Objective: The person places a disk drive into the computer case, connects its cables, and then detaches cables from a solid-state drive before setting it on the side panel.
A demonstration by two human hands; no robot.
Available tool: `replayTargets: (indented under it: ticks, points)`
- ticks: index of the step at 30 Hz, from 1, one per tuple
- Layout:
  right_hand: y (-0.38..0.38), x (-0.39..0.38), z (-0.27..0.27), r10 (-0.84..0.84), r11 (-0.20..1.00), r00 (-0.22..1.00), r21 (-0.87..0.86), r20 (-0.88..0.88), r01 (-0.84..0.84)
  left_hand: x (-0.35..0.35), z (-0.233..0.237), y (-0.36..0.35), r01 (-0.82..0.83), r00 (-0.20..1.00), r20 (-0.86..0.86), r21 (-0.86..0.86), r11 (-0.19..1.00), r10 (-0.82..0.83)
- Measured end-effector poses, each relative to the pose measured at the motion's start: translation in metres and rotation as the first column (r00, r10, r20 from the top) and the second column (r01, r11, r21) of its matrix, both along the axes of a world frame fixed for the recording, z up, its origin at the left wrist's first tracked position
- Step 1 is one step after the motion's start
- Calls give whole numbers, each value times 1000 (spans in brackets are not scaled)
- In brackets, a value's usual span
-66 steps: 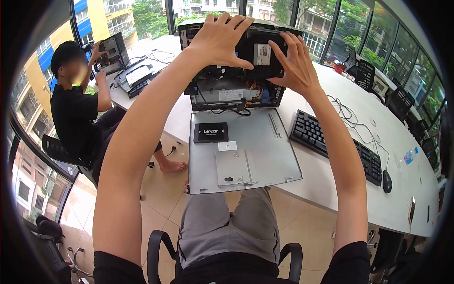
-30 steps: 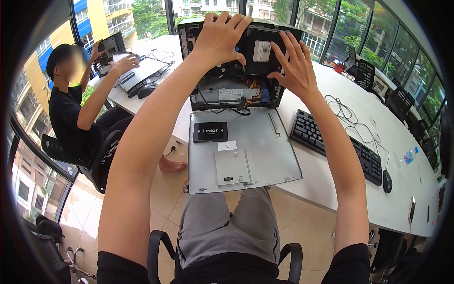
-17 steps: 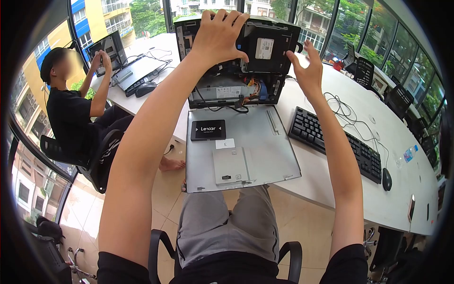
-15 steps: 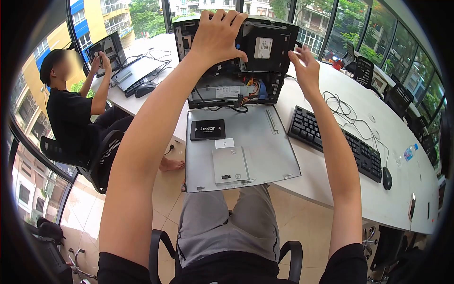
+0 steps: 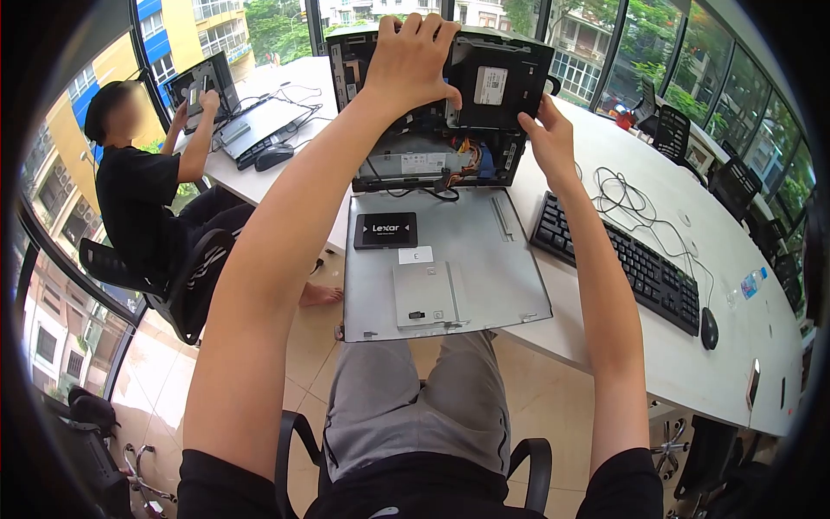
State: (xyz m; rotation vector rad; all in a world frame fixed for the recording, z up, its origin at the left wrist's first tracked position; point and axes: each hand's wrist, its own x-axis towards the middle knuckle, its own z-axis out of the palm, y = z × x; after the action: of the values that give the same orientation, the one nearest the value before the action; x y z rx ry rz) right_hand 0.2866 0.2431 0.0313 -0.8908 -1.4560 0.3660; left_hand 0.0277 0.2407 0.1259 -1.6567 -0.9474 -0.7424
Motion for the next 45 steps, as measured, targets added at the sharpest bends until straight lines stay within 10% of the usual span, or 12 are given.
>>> replayTargets:
  ticks: [5,9,12,16,21,28,38,45]
  points:
    - [-20,-11,7,-297,922,953,277,52,272,-3,-2,-19,26,999,-22,-151,988,-30]
    - [-59,-20,25,-242,919,959,353,149,178,-21,-31,-59,480,877,6,-53,876,-480]
    - [-76,-27,27,2,990,885,126,466,-69,-45,-63,-106,403,913,236,-654,640,-334]
    - [-76,-47,-11,-58,986,704,153,708,-72,-76,-109,-132,402,915,385,-848,346,-118]
    - [-66,-57,-34,-79,988,591,140,803,-57,-96,-139,-131,318,947,285,-893,317,-147]
    - [-68,-60,-27,60,972,783,142,620,-187,-96,-153,-126,562,825,546,-773,294,-142]
    - [-110,-62,25,454,890,842,-120,292,-439,-86,-146,-154,967,209,976,-197,160,-67]
    - [-143,-79,39,381,898,732,-39,564,-438,-81,-136,-174,988,128,981,-113,109,-144]
